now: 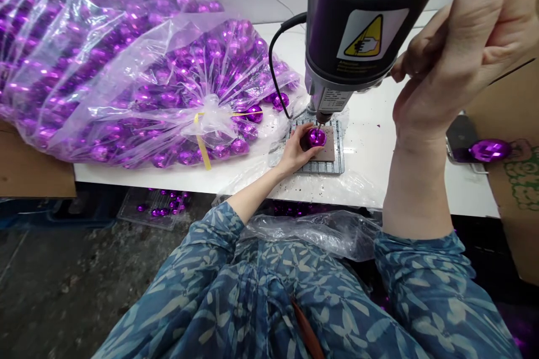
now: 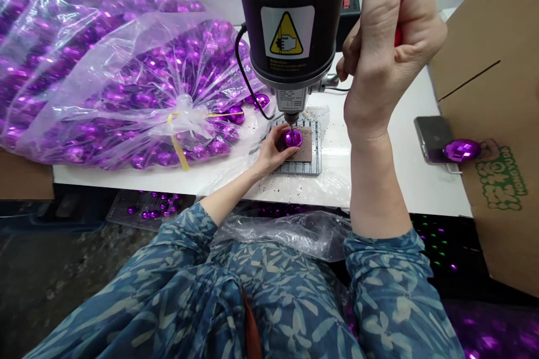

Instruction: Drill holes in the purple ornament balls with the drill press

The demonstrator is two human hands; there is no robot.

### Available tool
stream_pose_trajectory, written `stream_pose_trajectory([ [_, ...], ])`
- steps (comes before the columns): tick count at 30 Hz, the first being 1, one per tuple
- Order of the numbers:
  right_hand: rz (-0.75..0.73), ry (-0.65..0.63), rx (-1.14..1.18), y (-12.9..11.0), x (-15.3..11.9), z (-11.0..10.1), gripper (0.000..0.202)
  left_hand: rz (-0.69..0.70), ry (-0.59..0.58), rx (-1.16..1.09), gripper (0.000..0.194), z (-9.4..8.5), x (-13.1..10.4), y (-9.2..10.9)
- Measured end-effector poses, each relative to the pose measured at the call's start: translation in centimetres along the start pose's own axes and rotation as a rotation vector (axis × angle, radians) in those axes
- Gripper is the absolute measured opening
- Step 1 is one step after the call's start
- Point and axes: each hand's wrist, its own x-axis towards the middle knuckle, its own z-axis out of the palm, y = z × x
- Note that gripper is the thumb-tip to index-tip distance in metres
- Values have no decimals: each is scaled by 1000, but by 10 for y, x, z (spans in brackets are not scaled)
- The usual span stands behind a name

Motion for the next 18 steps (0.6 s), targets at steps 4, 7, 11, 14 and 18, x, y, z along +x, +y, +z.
stream_pose_trajectory([
  [4, -16, -23, -8, 0, 0, -1, 73, -11, 31, 37, 65, 0, -1, 7],
  [7, -36, -34, -18, 1, 0, -2, 74, -23, 53, 49, 63, 1, -2, 12],
  [11, -69, -28, -4, 4, -3, -3, 72, -20, 62, 53, 63, 1, -2, 15],
  [14, -85, 23, 52, 8, -11, -4, 72, -20, 68, 61, 64, 2, -1, 15],
  [18, -137, 112, 63, 16, -28, -6, 75, -15, 72, 67, 64, 2, -1, 13],
])
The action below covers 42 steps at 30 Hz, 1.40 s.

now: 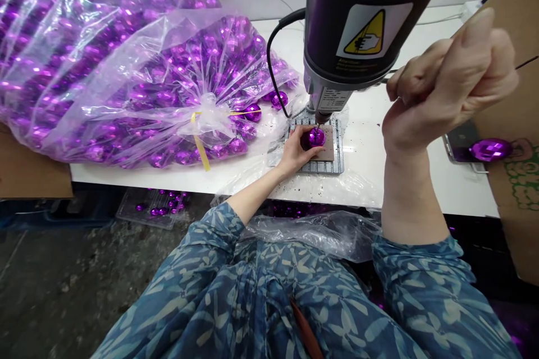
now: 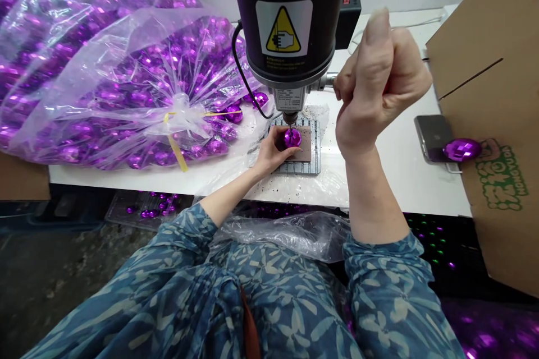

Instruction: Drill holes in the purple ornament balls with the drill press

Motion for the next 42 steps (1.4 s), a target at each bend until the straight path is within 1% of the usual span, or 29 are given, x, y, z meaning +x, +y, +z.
stream_pose_trajectory([
  [4, -85, 18, -30, 3, -14, -5, 79, 4, -7, -1, 63, -1, -1, 0],
  [8, -93, 43, -13, 7, -19, -9, 77, 4, -25, -14, 62, -2, -1, 1],
  [11, -123, 67, 24, 15, -21, -13, 75, -3, -32, -15, 63, -2, -1, 1],
  [15, -205, 78, 62, 30, -26, -21, 63, 2, -37, -17, 63, -2, -1, -2],
  [18, -238, 72, 86, 40, -31, -27, 57, 13, -32, -11, 63, -1, 0, -5],
  [24, -301, 8, 120, 48, -41, -37, 40, 23, -42, -17, 64, 0, 1, -8],
  [28, -341, -14, 118, 53, -44, -42, 45, 22, -40, -13, 63, -1, 1, -8],
  [31, -357, -3, 96, 58, -48, -44, 55, 14, -31, -5, 62, -1, 1, -6],
  [34, -317, 14, 41, 57, -54, -43, 68, 8, -23, -5, 61, 0, 1, -5],
  [37, -240, 62, -8, 40, -47, -31, 76, 9, -24, -10, 61, 0, 1, -5],
  [39, -160, 60, -38, 24, -31, -18, 80, 4, -21, -5, 60, -1, 1, -5],
  [40, -88, 55, -81, 16, -21, -12, 80, -2, -20, -2, 60, -1, 1, -5],
  [42, -15, -13, -106, 6, 4, 1, 79, -15, -23, -2, 60, -1, 1, -5],
])
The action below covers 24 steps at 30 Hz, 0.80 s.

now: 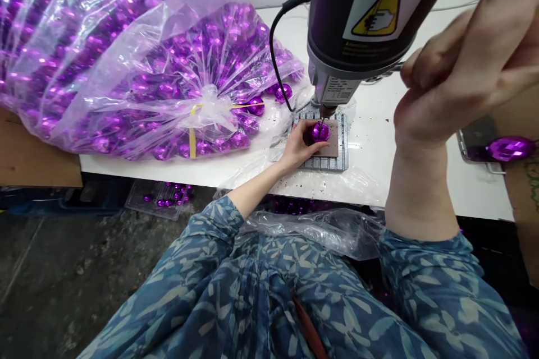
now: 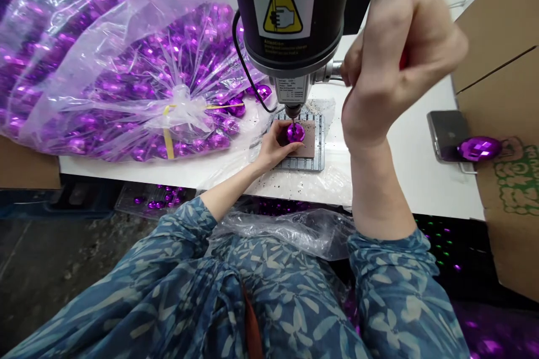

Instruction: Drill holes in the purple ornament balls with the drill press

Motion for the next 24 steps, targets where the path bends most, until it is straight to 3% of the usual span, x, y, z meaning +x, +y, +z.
stream_pose_trajectory([
  [4, 178, -108, 8, 5, 38, 11, 83, 6, 1, -9, 61, -1, 0, 3],
  [6, 208, -100, 14, 13, 46, 12, 85, 38, 25, 9, 60, -3, -5, 6],
  [10, 188, -127, 36, 17, 47, 9, 84, 143, 47, 103, 52, -16, -40, 14],
  [13, 172, -144, 41, 13, 45, 7, 82, 216, -64, 101, 37, -36, -89, 24],
  [16, 176, -109, 43, 8, 43, 9, 75, 331, -276, 101, 21, -60, -139, 34],
  [18, 187, -84, 38, 7, 43, 11, 70, 403, -383, 146, 23, -75, -164, 39],
  [21, 182, -48, 48, 8, 41, 13, 71, 489, -431, 201, 33, -90, -181, 41],
  [24, 196, -21, 60, 11, 41, 12, 71, 570, -436, 243, 31, -97, -169, 33],
])
